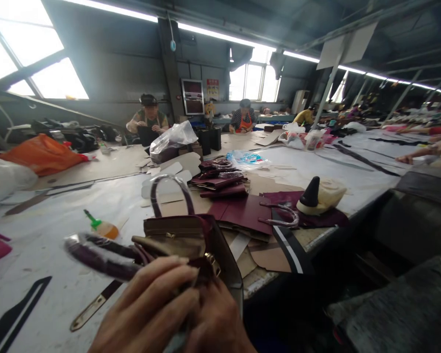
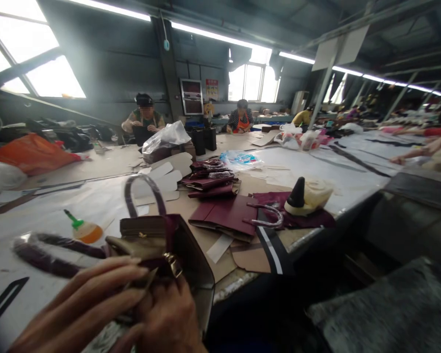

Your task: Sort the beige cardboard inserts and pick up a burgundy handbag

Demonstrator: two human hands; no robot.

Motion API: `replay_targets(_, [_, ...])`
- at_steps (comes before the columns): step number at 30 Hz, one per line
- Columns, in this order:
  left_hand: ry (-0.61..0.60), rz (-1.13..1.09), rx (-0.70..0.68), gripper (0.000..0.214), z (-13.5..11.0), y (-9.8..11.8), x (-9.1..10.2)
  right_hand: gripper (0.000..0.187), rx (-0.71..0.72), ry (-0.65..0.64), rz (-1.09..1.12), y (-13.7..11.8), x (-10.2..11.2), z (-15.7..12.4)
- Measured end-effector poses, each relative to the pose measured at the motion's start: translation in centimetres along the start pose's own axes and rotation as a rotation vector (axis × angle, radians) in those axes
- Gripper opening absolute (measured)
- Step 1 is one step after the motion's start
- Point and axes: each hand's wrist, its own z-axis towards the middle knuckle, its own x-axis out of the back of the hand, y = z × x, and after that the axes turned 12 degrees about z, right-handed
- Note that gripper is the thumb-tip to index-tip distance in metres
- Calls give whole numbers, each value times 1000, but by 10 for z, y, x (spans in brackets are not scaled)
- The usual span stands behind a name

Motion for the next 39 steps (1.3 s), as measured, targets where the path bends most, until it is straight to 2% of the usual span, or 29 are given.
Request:
replay_targets(3, [-248, 74, -59, 24, 35, -13, 19, 29, -157, -25, -9, -22, -20, -8])
replay_targets(7, [-544, 105, -9, 58, 58, -19, 24, 27, -214, 126, -214, -50, -35, -2])
replay_targets(9, [-690, 132, 60, 49, 63, -20, 21, 26, -187, 177, -293, -59, -35, 3])
replay_targets(12, [-881, 151, 185, 20, 71, -18, 17, 26, -103, 129, -289, -67, -29, -4])
replay_targets(15, [-952, 101, 275, 20, 78, -16, 14, 30, -134, 98, -229, -68, -16, -28])
replay_targets(17, [-925, 59, 308, 20, 78, -17, 14, 37, -147, 28, -117, -64, -2, -43])
replay_targets(19, [-834, 1, 299, 18, 76, -18, 14, 38, -218, -36, -1, -54, 16, -50])
replay_targets(22, [-652, -106, 219, 22, 68, -18, 16, 39, -365, -25, -37, -35, 34, -44])
replay_targets(25, [-599, -146, 151, 31, 59, -12, 18, 47, -374, 23, -163, -22, 35, -29])
replay_targets(27, [-611, -167, 112, 37, 55, -7, 20, 50, -368, 29, -141, -22, 33, -20])
replay_targets(29, [-604, -204, 67, 41, 52, -4, 21, 51, -400, 11, -56, -27, 33, -14])
replay_targets(33, [-518, -221, -23, 38, 46, -3, 23, 42, -484, -136, 261, -40, 37, -12])
replay_targets(34, [-498, -218, -52, 36, 45, -3, 23, 45, -491, -125, 302, -42, 36, -13])
replay_targets(36, [-466, -199, -53, 29, 41, -4, 23, 57, -431, 26, 282, -43, 30, -17])
replay_targets(38, [-431, -175, 25, 25, 36, -4, 22, 69, -330, 231, 195, -41, 22, -19])
replay_targets(39, [-412, -162, 83, 24, 33, -4, 21, 72, -301, 290, 154, -40, 19, -19])
